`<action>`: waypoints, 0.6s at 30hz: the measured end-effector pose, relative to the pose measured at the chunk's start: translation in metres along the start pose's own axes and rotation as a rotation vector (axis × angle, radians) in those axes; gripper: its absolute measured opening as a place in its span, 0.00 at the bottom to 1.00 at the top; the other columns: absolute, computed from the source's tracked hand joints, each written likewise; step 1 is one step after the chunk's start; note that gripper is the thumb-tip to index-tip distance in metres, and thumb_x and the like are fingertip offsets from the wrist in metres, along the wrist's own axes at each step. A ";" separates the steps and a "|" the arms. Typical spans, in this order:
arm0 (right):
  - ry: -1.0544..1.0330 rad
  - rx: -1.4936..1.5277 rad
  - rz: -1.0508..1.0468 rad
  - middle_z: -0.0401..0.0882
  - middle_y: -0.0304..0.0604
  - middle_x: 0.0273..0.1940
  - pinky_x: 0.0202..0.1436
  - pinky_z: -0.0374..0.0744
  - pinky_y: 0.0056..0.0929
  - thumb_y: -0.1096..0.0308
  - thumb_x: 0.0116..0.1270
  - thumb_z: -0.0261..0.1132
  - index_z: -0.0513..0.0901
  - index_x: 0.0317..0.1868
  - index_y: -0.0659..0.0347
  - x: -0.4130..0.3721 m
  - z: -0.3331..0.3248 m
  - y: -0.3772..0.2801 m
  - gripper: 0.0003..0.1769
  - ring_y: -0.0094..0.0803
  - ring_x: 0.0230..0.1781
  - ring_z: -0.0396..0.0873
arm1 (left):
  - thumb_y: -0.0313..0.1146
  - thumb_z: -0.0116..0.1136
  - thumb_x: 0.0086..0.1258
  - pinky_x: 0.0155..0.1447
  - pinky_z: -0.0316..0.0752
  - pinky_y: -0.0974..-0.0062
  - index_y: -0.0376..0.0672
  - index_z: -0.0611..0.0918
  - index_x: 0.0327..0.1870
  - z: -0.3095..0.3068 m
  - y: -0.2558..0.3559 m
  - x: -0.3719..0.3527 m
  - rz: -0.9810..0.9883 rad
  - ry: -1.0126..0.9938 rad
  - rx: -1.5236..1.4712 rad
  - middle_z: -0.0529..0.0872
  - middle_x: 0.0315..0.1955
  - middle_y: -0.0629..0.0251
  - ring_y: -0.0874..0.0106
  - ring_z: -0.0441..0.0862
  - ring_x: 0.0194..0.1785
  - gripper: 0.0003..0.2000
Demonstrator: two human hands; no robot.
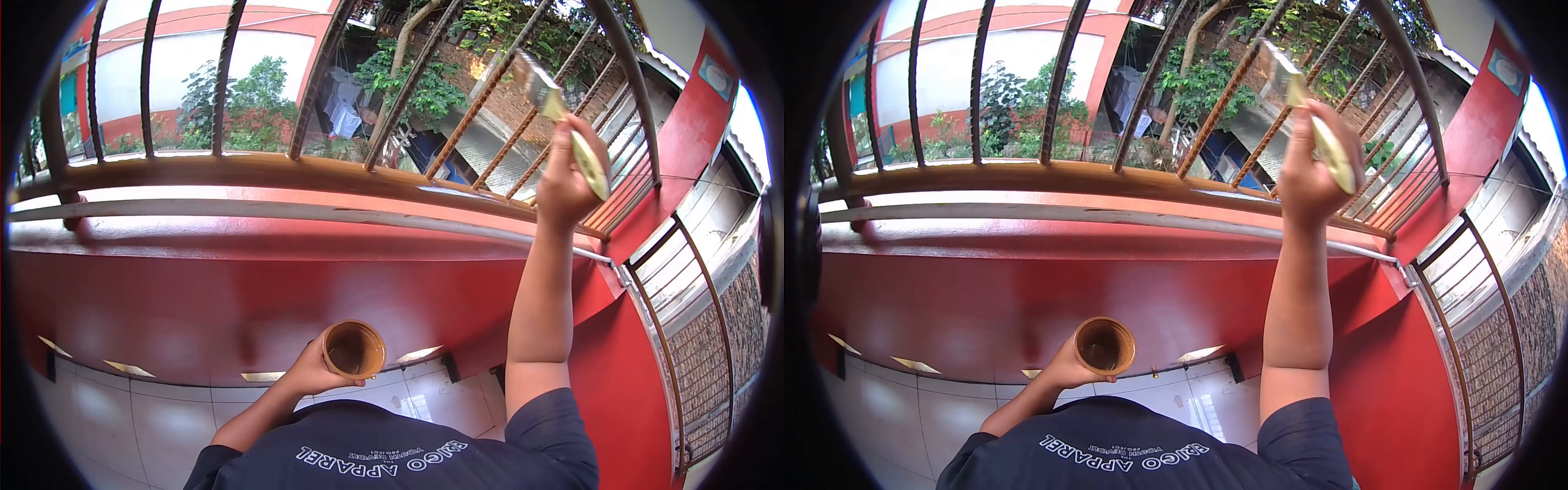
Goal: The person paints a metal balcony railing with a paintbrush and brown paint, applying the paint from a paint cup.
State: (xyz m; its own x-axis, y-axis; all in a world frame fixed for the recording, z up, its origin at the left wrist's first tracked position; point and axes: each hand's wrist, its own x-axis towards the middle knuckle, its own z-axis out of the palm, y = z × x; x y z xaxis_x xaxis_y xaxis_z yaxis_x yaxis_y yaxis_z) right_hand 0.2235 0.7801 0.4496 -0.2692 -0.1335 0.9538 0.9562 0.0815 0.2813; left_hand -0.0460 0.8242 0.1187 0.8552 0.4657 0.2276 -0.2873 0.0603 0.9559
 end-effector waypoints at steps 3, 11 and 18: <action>-0.318 -0.016 -0.173 0.82 0.45 0.30 0.28 0.76 0.28 0.79 0.57 0.72 0.86 0.37 0.61 -0.012 -0.004 -0.037 0.08 0.33 0.26 0.82 | 0.30 0.85 0.40 0.66 0.72 0.66 0.41 0.70 0.64 0.002 0.005 -0.001 -0.008 -0.021 0.017 0.79 0.57 0.63 0.68 0.76 0.63 0.45; -0.198 0.165 0.431 0.80 0.44 0.32 0.35 0.74 0.20 0.83 0.61 0.66 0.82 0.39 0.70 -0.075 -0.109 -0.056 0.05 0.25 0.30 0.78 | 0.34 0.86 0.39 0.67 0.70 0.66 0.41 0.70 0.65 0.003 0.002 -0.001 -0.017 -0.046 0.017 0.78 0.59 0.62 0.67 0.75 0.64 0.47; -0.188 0.379 0.776 0.77 0.40 0.32 0.35 0.70 0.19 0.83 0.56 0.63 0.80 0.38 0.69 -0.094 -0.146 -0.087 0.08 0.22 0.27 0.71 | 0.39 0.87 0.36 0.71 0.66 0.65 0.39 0.68 0.67 0.038 -0.007 0.025 0.041 -0.022 0.087 0.76 0.61 0.59 0.65 0.72 0.67 0.52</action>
State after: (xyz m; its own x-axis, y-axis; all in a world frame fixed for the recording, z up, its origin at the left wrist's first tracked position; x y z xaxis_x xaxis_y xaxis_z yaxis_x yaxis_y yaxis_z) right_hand 0.1828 0.6417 0.3200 0.3931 0.2575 0.8827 0.7840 0.4077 -0.4680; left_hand -0.0065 0.8018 0.1249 0.8530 0.4468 0.2699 -0.2843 -0.0360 0.9581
